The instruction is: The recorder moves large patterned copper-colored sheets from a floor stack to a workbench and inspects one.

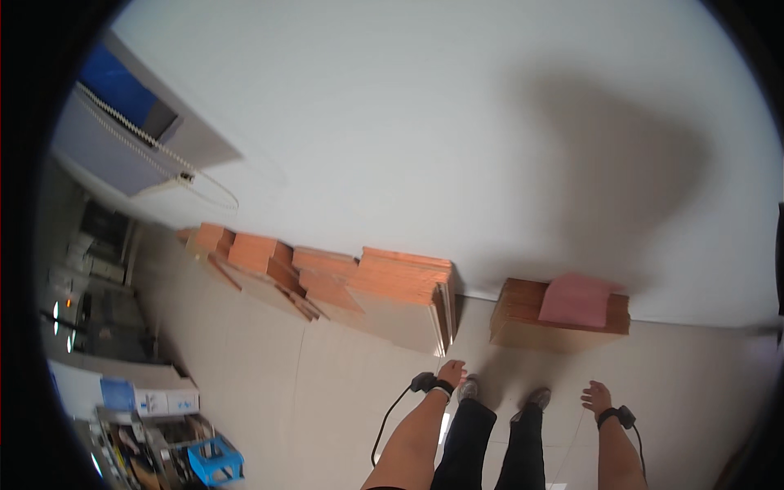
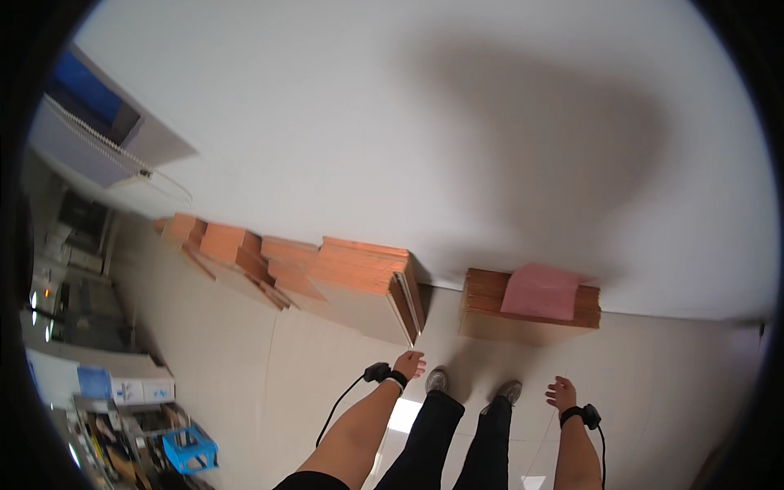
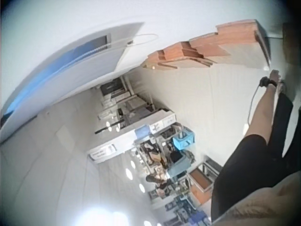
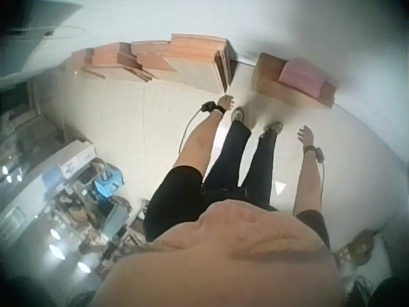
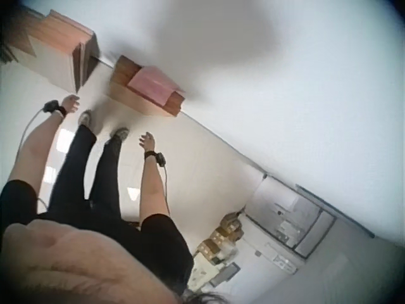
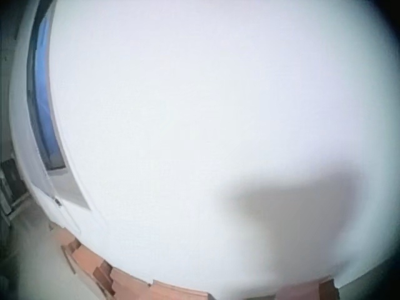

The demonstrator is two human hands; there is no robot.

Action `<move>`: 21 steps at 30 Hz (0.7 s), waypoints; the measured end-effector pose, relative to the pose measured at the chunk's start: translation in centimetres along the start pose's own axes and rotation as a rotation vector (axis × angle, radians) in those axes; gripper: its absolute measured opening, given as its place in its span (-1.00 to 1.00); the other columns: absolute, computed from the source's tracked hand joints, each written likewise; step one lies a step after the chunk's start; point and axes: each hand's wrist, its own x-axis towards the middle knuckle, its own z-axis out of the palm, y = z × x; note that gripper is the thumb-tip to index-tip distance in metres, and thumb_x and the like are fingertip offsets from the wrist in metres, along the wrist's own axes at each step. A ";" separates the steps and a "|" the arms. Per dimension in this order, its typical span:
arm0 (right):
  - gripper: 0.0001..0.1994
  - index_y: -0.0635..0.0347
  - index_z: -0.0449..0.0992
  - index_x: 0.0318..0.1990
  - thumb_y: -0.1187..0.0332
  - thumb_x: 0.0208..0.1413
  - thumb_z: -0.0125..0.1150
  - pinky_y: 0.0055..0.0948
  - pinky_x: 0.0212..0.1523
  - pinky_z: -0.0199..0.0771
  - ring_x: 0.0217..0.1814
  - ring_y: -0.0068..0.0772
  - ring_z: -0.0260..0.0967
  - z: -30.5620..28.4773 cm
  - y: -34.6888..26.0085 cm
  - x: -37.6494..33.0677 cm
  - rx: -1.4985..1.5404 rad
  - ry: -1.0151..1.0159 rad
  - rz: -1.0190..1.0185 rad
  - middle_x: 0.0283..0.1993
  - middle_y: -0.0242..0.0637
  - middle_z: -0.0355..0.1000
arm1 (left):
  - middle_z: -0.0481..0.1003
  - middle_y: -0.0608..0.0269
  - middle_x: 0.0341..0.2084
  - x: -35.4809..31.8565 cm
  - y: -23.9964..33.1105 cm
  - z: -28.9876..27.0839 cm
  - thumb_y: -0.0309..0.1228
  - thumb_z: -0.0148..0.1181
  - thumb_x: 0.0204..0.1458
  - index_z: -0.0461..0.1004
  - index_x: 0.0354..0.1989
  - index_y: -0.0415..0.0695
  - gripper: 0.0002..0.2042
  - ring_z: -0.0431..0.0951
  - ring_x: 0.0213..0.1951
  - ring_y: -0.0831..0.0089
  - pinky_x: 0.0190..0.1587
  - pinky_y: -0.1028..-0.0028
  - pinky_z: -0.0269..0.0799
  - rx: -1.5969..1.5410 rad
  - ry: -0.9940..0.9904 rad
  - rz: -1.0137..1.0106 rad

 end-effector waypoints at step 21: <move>-0.54 0.24 0.12 -0.01 0.11 0.01 -0.13 -0.50 0.03 -0.01 0.04 -0.43 0.04 -5.3 -11.0 16.9 -0.070 0.297 -0.413 0.00 -0.28 0.13 | 0.29 -0.15 -0.24 10.4 9.9 15.2 0.02 0.04 -0.23 0.21 -0.17 -0.40 -0.35 0.29 -0.14 0.15 -0.11 0.39 0.18 0.198 0.493 0.415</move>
